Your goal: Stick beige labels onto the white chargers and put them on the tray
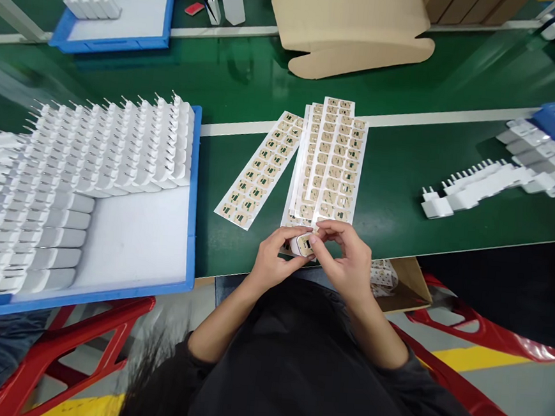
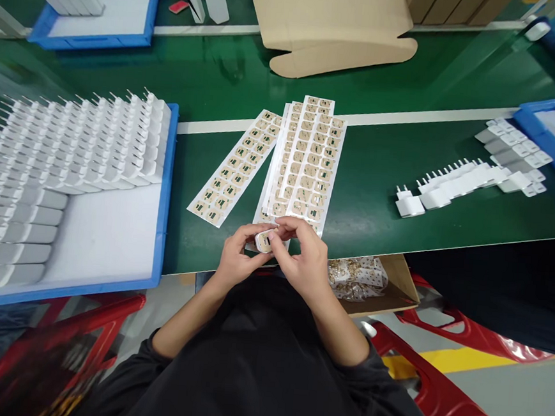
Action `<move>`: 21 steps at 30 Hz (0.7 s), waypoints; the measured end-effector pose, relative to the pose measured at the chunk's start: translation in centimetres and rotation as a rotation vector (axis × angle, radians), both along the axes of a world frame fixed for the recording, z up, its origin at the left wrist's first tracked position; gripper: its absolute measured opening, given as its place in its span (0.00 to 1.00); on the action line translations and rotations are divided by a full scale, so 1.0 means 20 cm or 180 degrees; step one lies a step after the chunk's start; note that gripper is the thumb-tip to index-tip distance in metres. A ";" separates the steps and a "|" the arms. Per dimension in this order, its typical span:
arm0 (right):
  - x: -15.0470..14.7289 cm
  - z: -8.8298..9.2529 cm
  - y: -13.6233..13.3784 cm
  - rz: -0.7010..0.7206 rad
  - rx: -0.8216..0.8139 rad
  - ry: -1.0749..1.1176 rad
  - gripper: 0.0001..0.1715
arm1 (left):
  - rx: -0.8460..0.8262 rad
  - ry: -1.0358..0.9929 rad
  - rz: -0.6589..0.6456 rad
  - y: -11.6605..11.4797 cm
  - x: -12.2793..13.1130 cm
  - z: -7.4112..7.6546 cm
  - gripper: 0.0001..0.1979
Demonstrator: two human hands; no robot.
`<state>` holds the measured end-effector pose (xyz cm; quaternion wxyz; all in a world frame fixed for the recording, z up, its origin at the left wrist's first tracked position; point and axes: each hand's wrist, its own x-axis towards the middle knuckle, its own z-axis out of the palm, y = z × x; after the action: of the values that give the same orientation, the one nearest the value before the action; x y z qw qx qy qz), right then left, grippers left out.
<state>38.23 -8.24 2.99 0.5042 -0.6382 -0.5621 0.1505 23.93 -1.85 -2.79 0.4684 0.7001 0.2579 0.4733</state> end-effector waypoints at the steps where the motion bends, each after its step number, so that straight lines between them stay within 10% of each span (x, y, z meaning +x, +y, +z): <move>1: 0.00 0.00 0.00 -0.0021 0.0004 -0.0090 0.13 | 0.0017 0.0020 0.0017 0.00 0.00 0.00 0.19; 9: -0.02 0.03 0.01 -0.0143 0.0055 -0.0665 0.11 | 0.0048 -0.0031 0.0047 0.00 0.00 -0.02 0.19; 17: 0.04 -0.06 0.03 0.0945 -0.0782 0.1876 0.17 | -0.0202 -0.0513 0.0079 0.00 0.01 -0.07 0.21; 21: -0.01 -0.08 0.04 0.0765 -0.0727 0.2017 0.21 | -0.0078 -0.0490 0.0081 0.00 0.01 -0.09 0.19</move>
<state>38.00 -7.46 1.31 0.5576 -0.5414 -0.4284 0.4609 24.21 -1.79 -4.53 0.4894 0.6524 0.2357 0.5284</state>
